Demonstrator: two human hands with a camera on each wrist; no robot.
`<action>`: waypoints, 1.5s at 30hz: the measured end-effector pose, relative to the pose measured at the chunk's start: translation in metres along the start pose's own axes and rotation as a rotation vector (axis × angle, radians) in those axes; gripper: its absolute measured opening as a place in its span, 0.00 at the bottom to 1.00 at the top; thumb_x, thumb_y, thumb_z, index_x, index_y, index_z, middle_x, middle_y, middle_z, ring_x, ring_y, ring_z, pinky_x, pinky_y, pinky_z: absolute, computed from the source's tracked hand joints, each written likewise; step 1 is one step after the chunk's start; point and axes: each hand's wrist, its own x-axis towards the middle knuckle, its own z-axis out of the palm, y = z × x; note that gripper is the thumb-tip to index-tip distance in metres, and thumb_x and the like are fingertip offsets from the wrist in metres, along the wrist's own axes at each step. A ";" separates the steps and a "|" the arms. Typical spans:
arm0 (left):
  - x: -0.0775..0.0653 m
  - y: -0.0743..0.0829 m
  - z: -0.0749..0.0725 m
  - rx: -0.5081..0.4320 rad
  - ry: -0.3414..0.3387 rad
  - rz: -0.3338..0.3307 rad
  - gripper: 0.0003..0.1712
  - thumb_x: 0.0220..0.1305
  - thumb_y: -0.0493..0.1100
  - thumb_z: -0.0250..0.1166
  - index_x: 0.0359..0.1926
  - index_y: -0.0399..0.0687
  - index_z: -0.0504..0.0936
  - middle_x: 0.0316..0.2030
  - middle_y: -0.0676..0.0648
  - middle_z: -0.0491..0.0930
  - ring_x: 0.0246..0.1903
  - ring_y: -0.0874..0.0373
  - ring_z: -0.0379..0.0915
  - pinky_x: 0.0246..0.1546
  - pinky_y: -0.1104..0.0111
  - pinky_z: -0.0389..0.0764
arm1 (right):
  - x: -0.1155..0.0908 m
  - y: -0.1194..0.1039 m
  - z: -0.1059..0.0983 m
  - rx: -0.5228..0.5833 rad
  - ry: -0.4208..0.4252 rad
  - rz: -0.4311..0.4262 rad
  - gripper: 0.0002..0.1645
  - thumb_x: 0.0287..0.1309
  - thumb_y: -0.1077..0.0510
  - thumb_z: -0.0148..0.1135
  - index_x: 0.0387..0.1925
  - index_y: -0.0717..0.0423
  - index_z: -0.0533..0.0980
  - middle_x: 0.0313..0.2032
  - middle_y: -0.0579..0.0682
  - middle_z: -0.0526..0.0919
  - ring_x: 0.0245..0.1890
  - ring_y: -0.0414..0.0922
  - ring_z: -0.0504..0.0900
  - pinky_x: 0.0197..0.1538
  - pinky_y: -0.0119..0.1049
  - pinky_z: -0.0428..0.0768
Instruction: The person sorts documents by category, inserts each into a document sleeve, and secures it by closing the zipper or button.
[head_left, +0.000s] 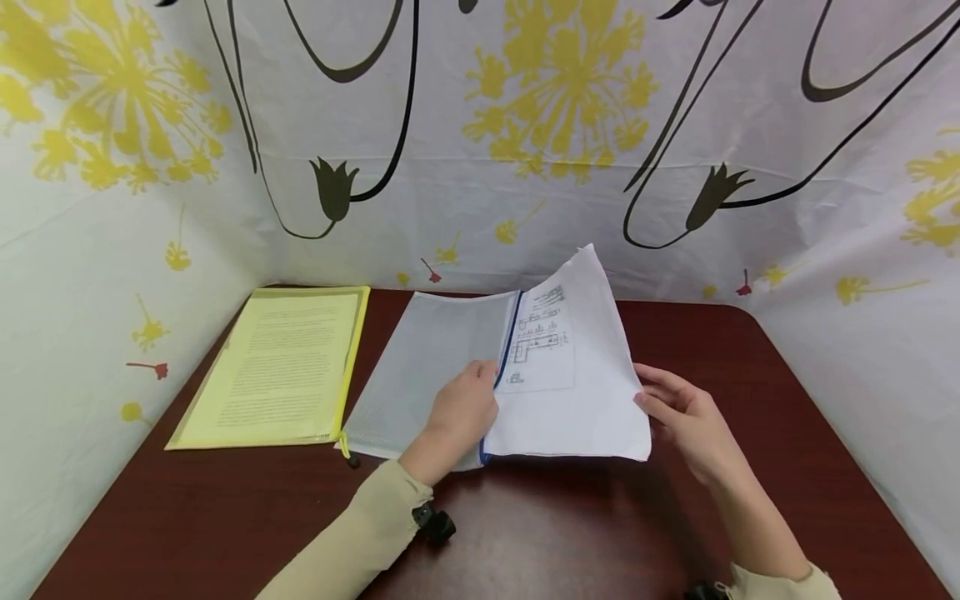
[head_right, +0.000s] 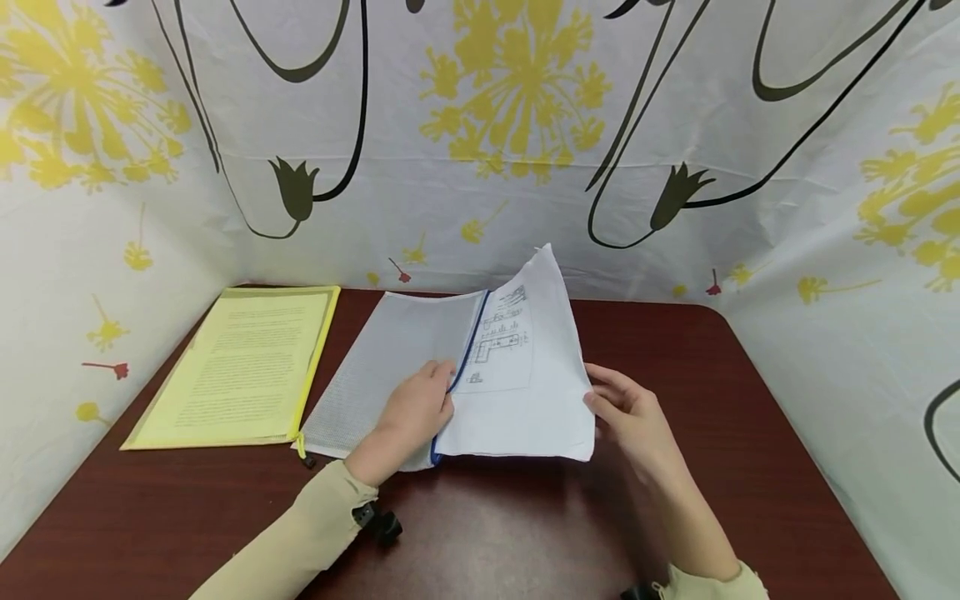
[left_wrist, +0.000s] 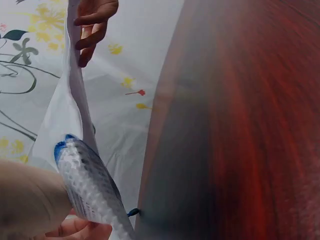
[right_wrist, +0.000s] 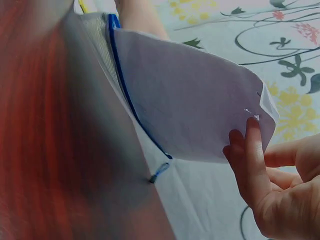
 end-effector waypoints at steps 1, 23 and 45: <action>0.000 0.001 0.000 0.005 -0.010 0.000 0.19 0.71 0.39 0.56 0.61 0.49 0.76 0.50 0.45 0.79 0.38 0.55 0.79 0.38 0.66 0.85 | 0.000 0.002 0.002 0.019 -0.007 0.010 0.27 0.69 0.61 0.58 0.67 0.65 0.67 0.38 0.34 0.87 0.34 0.32 0.84 0.33 0.26 0.83; 0.005 -0.022 0.004 -0.653 0.047 -0.047 0.14 0.62 0.32 0.63 0.49 0.42 0.83 0.34 0.48 0.81 0.35 0.58 0.80 0.36 0.69 0.82 | 0.008 0.018 0.023 0.067 -0.079 0.132 0.35 0.70 0.61 0.56 0.72 0.70 0.57 0.40 0.32 0.85 0.36 0.33 0.84 0.38 0.31 0.87; 0.003 -0.024 0.005 -0.796 -0.035 -0.050 0.13 0.64 0.35 0.63 0.50 0.46 0.82 0.38 0.45 0.82 0.36 0.55 0.81 0.30 0.71 0.85 | 0.016 0.023 0.032 0.042 0.022 0.138 0.34 0.68 0.57 0.61 0.70 0.64 0.63 0.40 0.32 0.85 0.39 0.31 0.85 0.41 0.31 0.88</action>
